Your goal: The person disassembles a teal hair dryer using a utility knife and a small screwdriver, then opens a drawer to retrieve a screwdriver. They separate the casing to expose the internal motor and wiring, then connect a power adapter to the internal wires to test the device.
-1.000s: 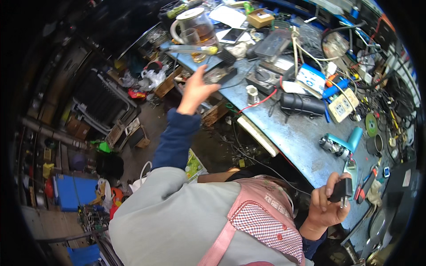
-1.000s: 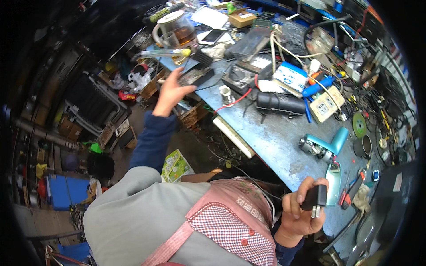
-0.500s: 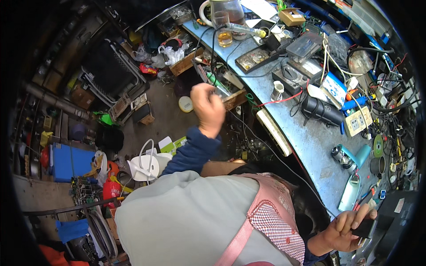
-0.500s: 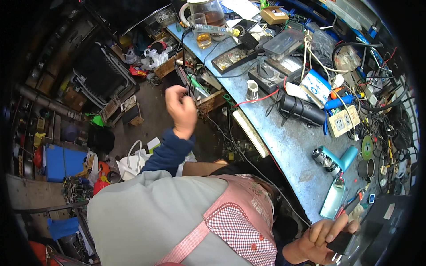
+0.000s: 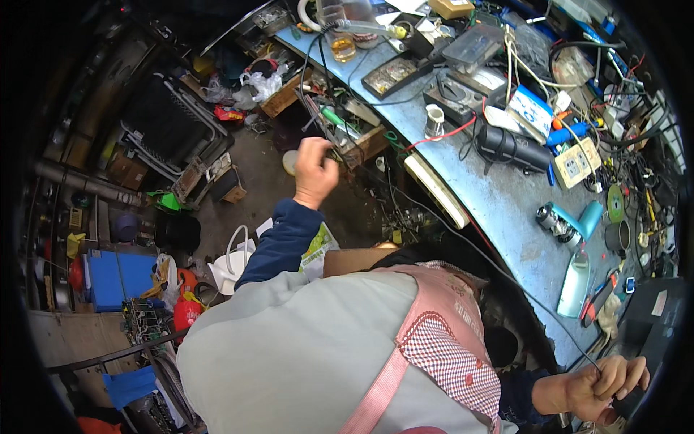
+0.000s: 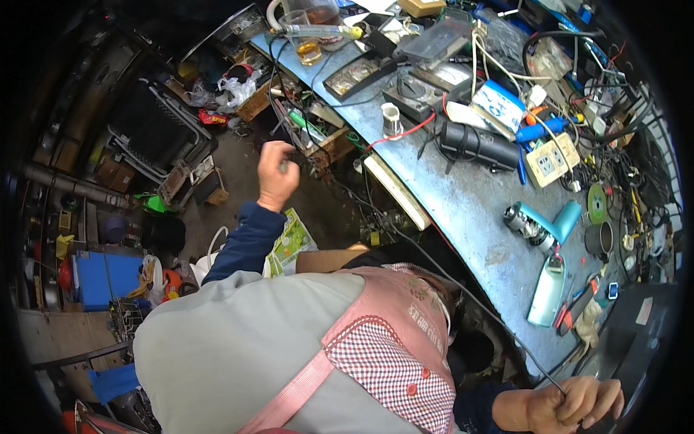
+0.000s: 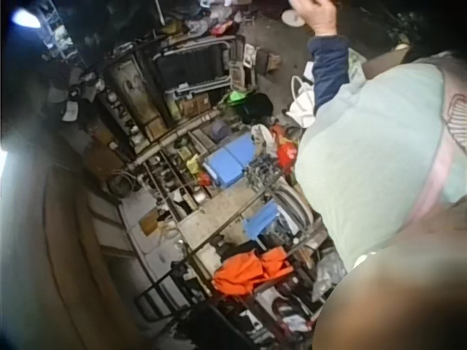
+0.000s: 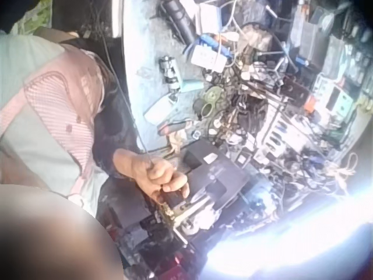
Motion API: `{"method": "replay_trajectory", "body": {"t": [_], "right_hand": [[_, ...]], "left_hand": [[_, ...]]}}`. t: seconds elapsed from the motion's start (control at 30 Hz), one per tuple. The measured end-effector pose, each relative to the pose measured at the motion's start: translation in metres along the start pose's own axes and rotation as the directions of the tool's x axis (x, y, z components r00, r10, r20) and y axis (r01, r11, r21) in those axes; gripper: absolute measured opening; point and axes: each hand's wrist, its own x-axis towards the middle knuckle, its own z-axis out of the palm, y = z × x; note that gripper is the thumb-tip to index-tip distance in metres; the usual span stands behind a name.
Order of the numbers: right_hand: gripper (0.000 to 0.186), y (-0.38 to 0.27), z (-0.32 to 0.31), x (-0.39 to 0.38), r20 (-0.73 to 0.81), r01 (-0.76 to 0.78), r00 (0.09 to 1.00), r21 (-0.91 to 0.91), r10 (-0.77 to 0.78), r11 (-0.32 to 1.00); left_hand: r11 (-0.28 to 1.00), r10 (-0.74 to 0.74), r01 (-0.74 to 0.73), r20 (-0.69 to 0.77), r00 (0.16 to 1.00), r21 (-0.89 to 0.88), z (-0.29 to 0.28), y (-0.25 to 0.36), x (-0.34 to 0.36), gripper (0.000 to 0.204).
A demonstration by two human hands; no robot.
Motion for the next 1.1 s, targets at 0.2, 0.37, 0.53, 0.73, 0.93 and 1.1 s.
{"method": "replay_trajectory", "body": {"t": [0.2, 0.37, 0.53, 0.73, 0.93, 1.1], "right_hand": [[0.055, -0.003, 0.033, 0.010, 0.088, 0.003, 0.996, 0.074, -0.010, 0.997], [0.057, -0.001, 0.032, -0.001, 0.144, -0.148, 0.977, -0.076, 0.158, 0.986], [0.069, -0.013, 0.010, -0.010, 0.106, -0.199, 0.969, -0.185, 0.221, 0.962], [0.098, 0.050, -0.002, -0.014, -0.069, -0.186, 0.982, -0.267, 0.174, 0.946], [0.063, 0.121, -0.003, -0.045, -0.260, -0.533, 0.846, -0.405, 0.466, 0.743], [0.040, 0.156, 0.032, -0.043, -0.209, -0.720, 0.660, -0.453, 0.722, 0.527]], "left_hand": [[0.988, 0.049, -0.070, 0.154, 0.987, 0.135, 0.022, 0.028, -0.021, 0.017], [0.990, -0.110, 0.135, -0.346, 0.932, 0.048, -0.021, -0.031, 0.006, 0.044], [0.997, -0.070, 0.064, -0.728, 0.682, -0.035, -0.134, 0.051, 0.106, 0.058], [0.904, 0.215, -0.423, -0.797, 0.565, -0.056, -0.176, 0.121, 0.147, 0.060], [0.682, 0.552, -0.731, -0.655, 0.516, -0.002, -0.164, 0.196, 0.156, 0.032], [0.612, 0.743, -0.788, 0.389, 0.545, -0.064, -0.075, 0.299, 0.119, 0.023]]}}
